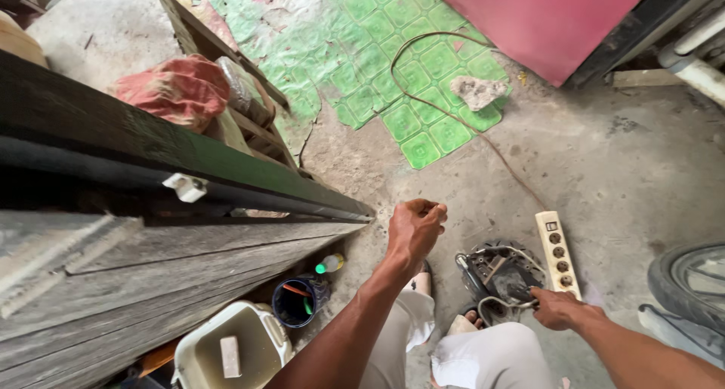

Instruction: The person cleans a cluttered workshop area by wiping a metal surface with a cloth, moving a power strip, and sweeping the floor with a broom. The person handles a cloth, a power strip, and a broom while organizing items on a workbench.

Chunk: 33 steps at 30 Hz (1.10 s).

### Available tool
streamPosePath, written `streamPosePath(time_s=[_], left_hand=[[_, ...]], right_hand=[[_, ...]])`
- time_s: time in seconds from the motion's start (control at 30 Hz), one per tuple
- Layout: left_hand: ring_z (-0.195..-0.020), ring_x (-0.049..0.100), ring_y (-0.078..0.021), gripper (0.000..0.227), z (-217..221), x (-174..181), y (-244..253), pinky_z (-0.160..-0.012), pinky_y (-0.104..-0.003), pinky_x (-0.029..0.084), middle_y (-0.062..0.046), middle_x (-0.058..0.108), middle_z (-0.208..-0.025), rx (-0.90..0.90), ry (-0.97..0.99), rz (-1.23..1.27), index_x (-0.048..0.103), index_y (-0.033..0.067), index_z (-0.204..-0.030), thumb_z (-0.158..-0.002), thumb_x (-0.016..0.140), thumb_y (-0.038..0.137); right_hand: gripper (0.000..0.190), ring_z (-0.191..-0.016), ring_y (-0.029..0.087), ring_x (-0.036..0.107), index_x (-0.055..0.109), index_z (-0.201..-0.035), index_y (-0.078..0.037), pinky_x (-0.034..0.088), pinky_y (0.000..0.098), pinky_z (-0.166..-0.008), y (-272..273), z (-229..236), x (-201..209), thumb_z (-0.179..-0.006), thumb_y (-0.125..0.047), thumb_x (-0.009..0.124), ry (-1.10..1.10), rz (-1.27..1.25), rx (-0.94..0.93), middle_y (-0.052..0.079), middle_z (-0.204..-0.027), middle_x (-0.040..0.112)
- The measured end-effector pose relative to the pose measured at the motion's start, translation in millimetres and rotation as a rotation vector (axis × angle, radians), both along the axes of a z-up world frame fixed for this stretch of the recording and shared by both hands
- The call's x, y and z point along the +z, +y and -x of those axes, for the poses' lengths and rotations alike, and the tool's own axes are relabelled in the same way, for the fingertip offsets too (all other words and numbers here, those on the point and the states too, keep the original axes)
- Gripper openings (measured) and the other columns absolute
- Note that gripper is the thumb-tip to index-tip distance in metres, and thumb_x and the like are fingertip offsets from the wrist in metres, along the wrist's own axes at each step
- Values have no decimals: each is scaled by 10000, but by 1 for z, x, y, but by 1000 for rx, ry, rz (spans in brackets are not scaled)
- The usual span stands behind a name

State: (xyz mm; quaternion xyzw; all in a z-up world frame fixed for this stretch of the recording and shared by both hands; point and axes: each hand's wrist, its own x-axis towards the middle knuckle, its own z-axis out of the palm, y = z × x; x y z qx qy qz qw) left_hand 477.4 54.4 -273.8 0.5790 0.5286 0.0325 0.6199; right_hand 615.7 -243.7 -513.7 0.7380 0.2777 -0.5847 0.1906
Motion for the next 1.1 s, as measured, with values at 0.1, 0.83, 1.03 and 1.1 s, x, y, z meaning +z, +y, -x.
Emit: streamPosePath(time_s=[0.1, 0.83, 1.03, 1.1], left_hand=[[-800, 751, -170, 337, -3, 4, 11, -735, -300, 584, -98, 781, -931, -15, 44, 17, 752, -8, -1084, -905, 670, 265], [-719, 723, -176, 329, -85, 91, 97, -670, -322, 555, -106, 781, -825, 93, 60, -52, 786, -16, -982, -859, 701, 278], [-684, 677, -168, 325, -137, 117, 148, -648, -336, 542, -105, 766, -805, 248, 46, -67, 779, -35, -971, -866, 711, 265], [-675, 676, -170, 325, -150, 126, 170, -644, -341, 535, -117, 755, -786, 297, 78, -89, 782, -35, -970, -865, 714, 265]], right_hand=[[621, -1500, 257, 424, 380, -1570, -252, 346, 395, -1253, 9, 0, 8, -974, -283, 550, 17, -75, 78, 29, -1614, 450], [420, -1199, 324, 655, 663, -1269, -192, 521, 464, -978, 265, -97, 246, -859, -250, 596, 35, -334, 156, 123, -1258, 703], [381, -1046, 271, 728, 672, -1212, -182, 539, 461, -901, 359, -144, 292, -869, -336, 607, 43, -332, 104, 130, -1098, 769], [418, -1040, 304, 698, 680, -1232, -155, 541, 444, -893, 393, -162, 299, -862, -349, 660, 21, -539, 219, 169, -1096, 729]])
